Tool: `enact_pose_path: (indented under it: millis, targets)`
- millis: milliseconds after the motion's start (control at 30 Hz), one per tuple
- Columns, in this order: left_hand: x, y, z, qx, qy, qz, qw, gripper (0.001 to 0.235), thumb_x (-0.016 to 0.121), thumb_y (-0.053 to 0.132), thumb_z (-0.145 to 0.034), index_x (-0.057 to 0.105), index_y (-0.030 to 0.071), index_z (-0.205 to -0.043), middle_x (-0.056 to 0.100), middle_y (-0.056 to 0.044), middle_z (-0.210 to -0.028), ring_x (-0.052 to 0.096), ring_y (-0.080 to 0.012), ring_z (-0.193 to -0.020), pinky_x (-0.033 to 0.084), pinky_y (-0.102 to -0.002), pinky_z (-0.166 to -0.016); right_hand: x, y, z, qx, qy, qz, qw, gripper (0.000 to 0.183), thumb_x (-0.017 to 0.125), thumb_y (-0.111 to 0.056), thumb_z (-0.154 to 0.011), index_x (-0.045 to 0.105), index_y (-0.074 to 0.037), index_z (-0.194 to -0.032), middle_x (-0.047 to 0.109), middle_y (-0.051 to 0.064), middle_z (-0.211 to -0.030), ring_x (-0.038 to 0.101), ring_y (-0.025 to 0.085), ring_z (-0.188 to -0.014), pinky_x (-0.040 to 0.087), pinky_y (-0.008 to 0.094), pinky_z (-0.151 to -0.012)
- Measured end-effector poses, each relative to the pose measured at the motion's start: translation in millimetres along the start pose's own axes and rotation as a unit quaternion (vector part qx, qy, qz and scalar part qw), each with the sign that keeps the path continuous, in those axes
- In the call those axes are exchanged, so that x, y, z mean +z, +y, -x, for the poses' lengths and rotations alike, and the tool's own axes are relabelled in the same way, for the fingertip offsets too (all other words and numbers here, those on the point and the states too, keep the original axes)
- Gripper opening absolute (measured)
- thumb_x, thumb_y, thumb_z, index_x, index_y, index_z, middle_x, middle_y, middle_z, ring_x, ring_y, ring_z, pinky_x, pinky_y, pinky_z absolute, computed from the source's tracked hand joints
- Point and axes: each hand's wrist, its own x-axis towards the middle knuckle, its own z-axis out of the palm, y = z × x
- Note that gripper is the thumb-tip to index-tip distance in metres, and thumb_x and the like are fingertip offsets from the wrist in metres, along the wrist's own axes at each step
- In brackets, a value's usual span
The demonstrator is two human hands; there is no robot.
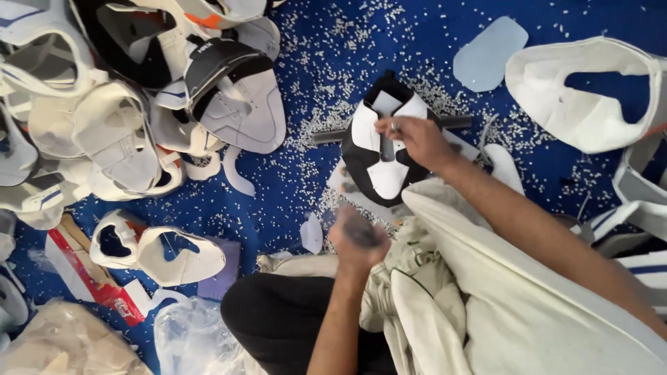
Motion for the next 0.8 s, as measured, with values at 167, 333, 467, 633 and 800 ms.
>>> enact_pose_path:
  millis: [167, 333, 467, 633, 800]
  targets:
    - [0, 8, 3, -0.238, -0.125, -0.291, 0.918, 0.041, 0.088, 0.017, -0.071, 0.063, 0.0, -0.1, 0.07, -0.009, -0.078, 0.073, -0.0245, -0.066, 0.055, -0.035, -0.064, 3, 44, -10, 0.096, 0.049, -0.071, 0.992, 0.02, 0.049, 0.007, -0.097, 0.061, 0.0, -0.111, 0.076, 0.019, -0.103, 0.076, 0.025, -0.096, 0.063, 0.035, -0.081]
    - [-11, 66, -17, -0.205, -0.042, -0.186, 0.96, 0.035, 0.082, 0.019, -0.074, 0.062, 0.0, -0.096, 0.07, -0.008, -0.073, 0.07, -0.0243, -0.061, 0.057, -0.033, -0.06, -6, 45, -29, 0.202, 0.041, -0.241, 0.948, 0.01, 0.047, 0.003, -0.106, 0.056, -0.001, -0.106, 0.075, 0.014, -0.11, 0.076, 0.024, -0.101, 0.064, 0.033, -0.084]
    - [-8, 27, -7, -0.095, -0.051, -0.205, 0.973, 0.04, 0.083, 0.023, -0.071, 0.059, 0.002, -0.095, 0.067, -0.012, -0.073, 0.068, -0.0251, -0.06, 0.053, -0.033, -0.057, -6, 6, -21, 0.076, 0.023, -0.054, 0.995, 0.014, 0.049, 0.008, -0.101, 0.06, 0.004, -0.11, 0.075, 0.018, -0.112, 0.075, 0.027, -0.105, 0.062, 0.035, -0.086]
    - [2, -15, 7, -0.233, -0.16, -0.266, 0.922, 0.054, 0.084, 0.028, -0.068, 0.061, -0.002, -0.107, 0.072, -0.016, -0.081, 0.075, -0.0311, -0.073, 0.057, -0.037, -0.064, -8, 14, -8, -0.058, -0.017, 0.165, 0.984, 0.038, 0.055, 0.008, -0.083, 0.071, 0.003, -0.117, 0.075, 0.023, -0.109, 0.074, 0.033, -0.097, 0.059, 0.041, -0.082]
    - [0, 64, -20, -0.211, -0.056, -0.205, 0.954, 0.04, 0.084, 0.02, -0.071, 0.063, 0.002, -0.1, 0.072, -0.006, -0.075, 0.07, -0.0205, -0.062, 0.057, -0.031, -0.063, -16, 33, -40, 0.246, 0.124, -0.293, 0.916, 0.017, 0.044, -0.005, -0.108, 0.059, -0.006, -0.101, 0.073, 0.017, -0.109, 0.075, 0.025, -0.097, 0.063, 0.035, -0.084]
